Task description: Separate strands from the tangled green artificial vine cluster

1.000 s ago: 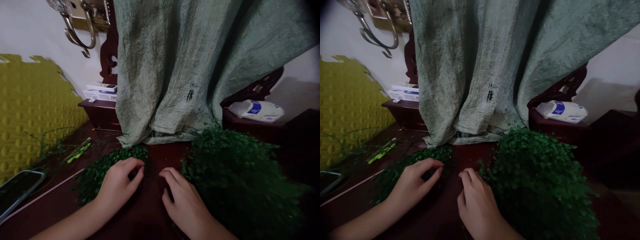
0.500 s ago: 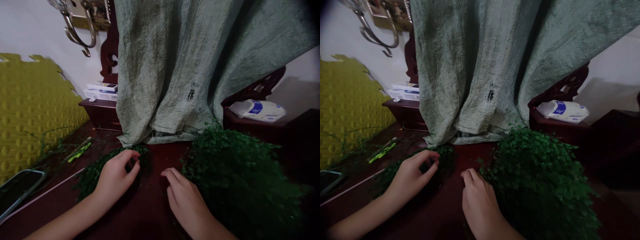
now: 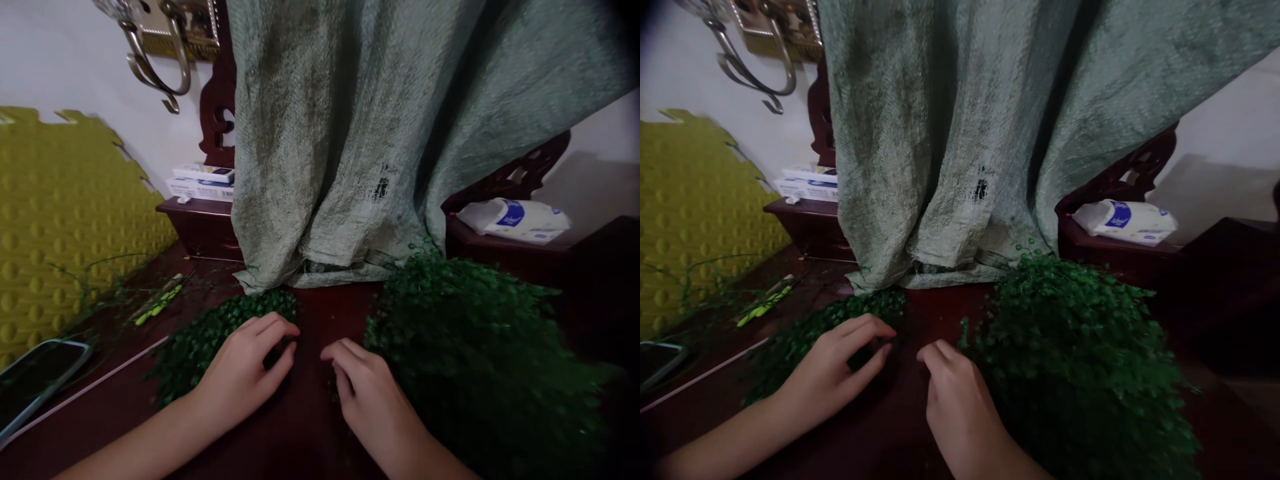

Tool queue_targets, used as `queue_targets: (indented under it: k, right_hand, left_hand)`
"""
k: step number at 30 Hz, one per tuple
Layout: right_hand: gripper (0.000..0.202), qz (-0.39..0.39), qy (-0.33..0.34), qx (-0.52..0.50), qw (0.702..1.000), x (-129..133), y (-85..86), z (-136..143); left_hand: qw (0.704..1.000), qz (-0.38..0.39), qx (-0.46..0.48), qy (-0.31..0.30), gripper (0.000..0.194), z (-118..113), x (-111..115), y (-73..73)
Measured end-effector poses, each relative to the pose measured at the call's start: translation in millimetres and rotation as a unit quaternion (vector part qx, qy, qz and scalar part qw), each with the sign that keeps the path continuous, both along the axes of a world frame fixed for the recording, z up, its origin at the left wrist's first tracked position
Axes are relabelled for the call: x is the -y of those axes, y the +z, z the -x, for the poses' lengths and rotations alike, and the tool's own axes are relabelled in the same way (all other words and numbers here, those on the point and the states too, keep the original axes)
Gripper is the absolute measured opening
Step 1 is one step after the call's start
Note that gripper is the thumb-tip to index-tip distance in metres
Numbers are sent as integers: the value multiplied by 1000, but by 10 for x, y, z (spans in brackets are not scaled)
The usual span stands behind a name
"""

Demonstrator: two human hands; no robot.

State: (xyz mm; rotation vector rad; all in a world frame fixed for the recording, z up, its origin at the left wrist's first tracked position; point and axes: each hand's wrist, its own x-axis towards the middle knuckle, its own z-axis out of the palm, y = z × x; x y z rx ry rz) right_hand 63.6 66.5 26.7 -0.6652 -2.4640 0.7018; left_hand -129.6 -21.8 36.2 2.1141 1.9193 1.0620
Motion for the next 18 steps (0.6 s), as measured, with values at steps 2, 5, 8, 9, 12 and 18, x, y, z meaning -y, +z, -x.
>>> queue_targets:
  k: [2,5,8,9,12,18]
  right_hand:
    - [36,11,10,-74,997,-3,34,9]
    - [29,11,16,-154,988,-5,86,23]
    - [25,11,21,-190,981,14,113,36]
    - [26,12,26,-197,980,25,117,40]
    - [27,6,38,-217,976,61,126,52]
    - [26,-6,42,-229,972,97,162,57]
  left_hand:
    - [1000,13,0,-19,16,-12,7,-12]
    - [998,33,24,-44,16,-37,8,-21]
    - [994,47,79,-66,16,-75,7,-10]
    - [991,51,100,-73,15,-92,9,-3]
    - [981,67,157,-97,13,-148,24,24]
    - [968,80,203,-122,9,-197,54,65]
